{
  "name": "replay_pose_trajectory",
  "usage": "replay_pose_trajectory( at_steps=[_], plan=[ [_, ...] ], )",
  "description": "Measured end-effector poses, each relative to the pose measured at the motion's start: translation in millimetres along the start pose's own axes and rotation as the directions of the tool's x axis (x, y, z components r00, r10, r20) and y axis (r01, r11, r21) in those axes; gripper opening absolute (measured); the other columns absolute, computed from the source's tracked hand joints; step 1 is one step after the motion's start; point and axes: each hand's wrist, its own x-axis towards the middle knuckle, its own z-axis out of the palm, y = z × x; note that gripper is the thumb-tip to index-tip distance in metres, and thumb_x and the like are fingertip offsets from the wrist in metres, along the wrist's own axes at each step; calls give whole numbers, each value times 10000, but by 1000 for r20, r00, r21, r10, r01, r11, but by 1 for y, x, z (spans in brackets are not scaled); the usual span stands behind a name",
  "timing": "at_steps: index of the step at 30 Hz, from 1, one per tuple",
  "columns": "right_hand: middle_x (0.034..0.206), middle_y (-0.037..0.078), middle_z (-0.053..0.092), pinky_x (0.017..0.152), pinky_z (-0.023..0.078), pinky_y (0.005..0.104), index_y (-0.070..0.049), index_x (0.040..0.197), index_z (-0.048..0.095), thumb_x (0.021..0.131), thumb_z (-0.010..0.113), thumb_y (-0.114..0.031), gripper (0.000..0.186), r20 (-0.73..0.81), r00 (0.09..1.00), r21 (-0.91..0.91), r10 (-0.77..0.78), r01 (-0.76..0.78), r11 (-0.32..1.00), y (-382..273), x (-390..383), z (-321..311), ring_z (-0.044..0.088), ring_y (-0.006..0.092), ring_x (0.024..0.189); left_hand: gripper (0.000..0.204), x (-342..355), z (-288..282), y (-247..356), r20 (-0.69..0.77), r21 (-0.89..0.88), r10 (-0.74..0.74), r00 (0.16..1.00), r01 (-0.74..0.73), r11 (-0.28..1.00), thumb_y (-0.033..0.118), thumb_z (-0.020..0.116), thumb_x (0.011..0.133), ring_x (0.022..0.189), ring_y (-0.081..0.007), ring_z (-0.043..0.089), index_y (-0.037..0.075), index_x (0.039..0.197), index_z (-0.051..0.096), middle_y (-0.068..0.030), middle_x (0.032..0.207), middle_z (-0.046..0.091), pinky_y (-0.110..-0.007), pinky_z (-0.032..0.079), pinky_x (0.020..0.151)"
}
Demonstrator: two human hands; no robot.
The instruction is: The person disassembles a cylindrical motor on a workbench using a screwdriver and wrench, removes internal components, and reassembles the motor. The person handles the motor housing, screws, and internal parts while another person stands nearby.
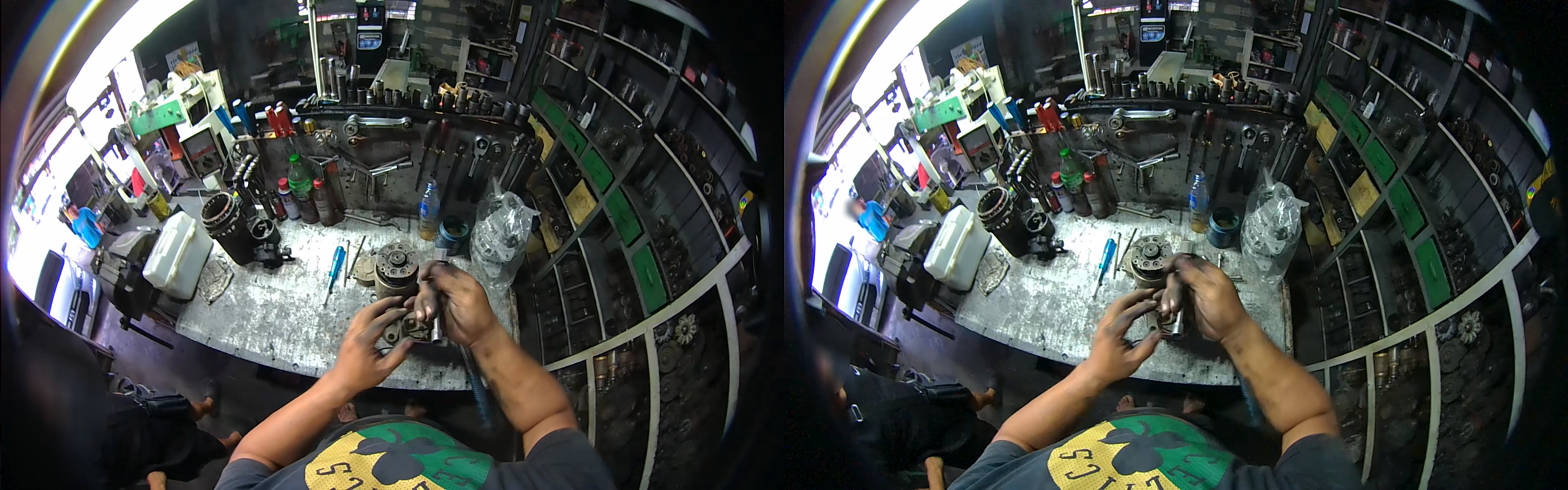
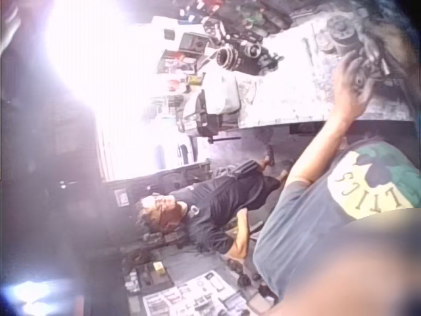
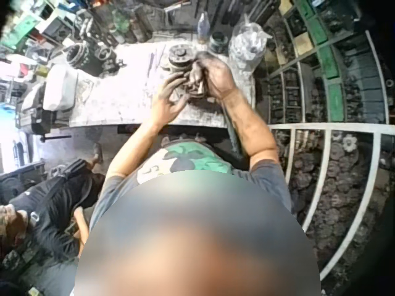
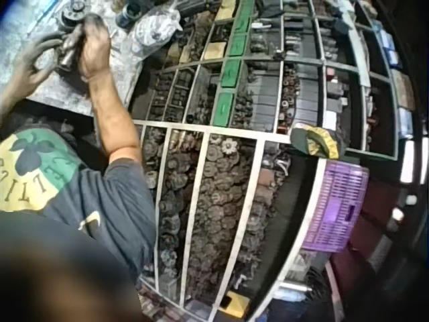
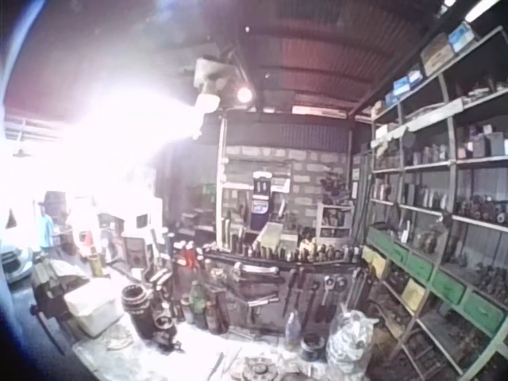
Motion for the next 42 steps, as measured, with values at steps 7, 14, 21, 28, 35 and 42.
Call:
replay_pose_trajectory(
  at_steps=[7, 14, 21, 28, 35, 42],
  plan=[
    [1111, 158, 803, 1039, 553, 513, -37, 1171, 774, 931, 804, -264, 332, 126, 925, -847, 359, 289, -447, -77, 17, 29, 743, 381, 1136, 370, 38, 27, 19, 153, -14, -119, 981, 123, 992, 165, 830, 926, 1220, -411, 696, 22, 1256, 744, -193, 1388, 672, -460, 590, 1007],
    [1685, 170, 459, 1328, 307, 536, -126, 1224, 766, 856, 812, -121, 371, 588, 788, -683, 182, 605, -410, -80, -16, 22, 473, 394, 1548, 355, 33, 31, 17, 110, -19, -178, 978, 181, 983, 174, 844, 903, 1196, -404, 712, 25, 1217, 770, -182, 1376, 689, -455, 604, 979],
    [880, 30, 721, 731, 528, 257, -20, 1235, 687, 1183, 541, -266, 290, -74, 997, -245, 6, -24, 969, 5, -2, -1, 657, 101, 777, 433, 30, 34, 16, 67, -2, -186, 980, 186, 983, 173, 855, 845, 1111, -401, 745, 14, 1234, 752, -185, 1298, 717, -450, 616, 936],
    [1251, 262, 729, 1056, 547, 487, 32, 1333, 672, 952, 806, -302, 523, 259, 854, -888, 452, 395, -236, -80, 12, 37, 695, 443, 1201, 389, 28, 33, 11, 54, -49, -195, 979, 198, 979, 203, 857, 842, 1144, -394, 728, 36, 1184, 776, -151, 1337, 711, -472, 606, 970],
    [1692, 141, 460, 1304, 319, 621, -167, 1093, 748, 872, 811, -128, 233, 539, 768, -557, 344, 632, -538, -82, -8, 58, 485, 425, 1535, 410, 30, 26, 10, 102, -63, -215, 971, 222, 973, 253, 846, 876, 1194, -368, 722, 26, 1213, 791, -140, 1374, 708, -461, 592, 1025],
    [1265, 176, 753, 1022, 565, 380, 2, 1215, 722, 1107, 648, -94, 163, -69, 904, -802, -422, 201, 563, 18, -43, -6, 752, 268, 1114, 411, 32, 29, 7, 135, -93, -202, 970, 216, 972, 215, 818, 912, 1152, -355, 748, 43, 1283, 780, -145, 1427, 678, -429, 615, 984]
  ],
)
